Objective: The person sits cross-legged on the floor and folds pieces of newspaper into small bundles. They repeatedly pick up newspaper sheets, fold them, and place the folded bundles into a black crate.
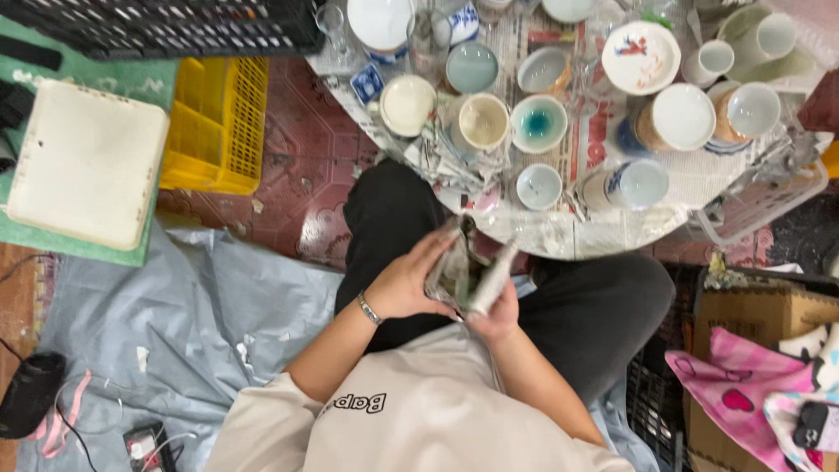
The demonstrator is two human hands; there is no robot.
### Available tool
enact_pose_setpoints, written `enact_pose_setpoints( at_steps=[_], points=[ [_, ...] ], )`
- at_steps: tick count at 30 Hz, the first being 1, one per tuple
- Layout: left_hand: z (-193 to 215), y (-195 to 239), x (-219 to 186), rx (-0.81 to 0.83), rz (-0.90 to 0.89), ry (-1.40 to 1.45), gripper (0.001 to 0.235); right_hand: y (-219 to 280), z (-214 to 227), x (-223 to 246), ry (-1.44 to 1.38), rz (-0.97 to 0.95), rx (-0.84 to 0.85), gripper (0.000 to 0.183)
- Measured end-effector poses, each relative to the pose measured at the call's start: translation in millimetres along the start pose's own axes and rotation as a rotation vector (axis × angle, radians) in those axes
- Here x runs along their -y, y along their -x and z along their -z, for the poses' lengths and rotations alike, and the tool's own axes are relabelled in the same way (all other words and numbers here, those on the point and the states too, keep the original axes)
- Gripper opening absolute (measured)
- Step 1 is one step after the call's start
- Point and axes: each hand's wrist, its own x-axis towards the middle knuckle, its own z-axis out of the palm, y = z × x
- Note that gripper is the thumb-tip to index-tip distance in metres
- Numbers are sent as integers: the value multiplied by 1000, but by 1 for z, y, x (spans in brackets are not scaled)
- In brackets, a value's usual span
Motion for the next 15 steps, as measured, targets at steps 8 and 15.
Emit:
enact_pose_setpoints(
  at_steps=[8,15],
  points=[
    [37,-15,-7,173,-104,-317,93,-5,32,17,-72,-66,109,61],
    [108,-33,-11,75,-240,-502,49,-19,15,23,194,-2,-251,58]
  ],
)
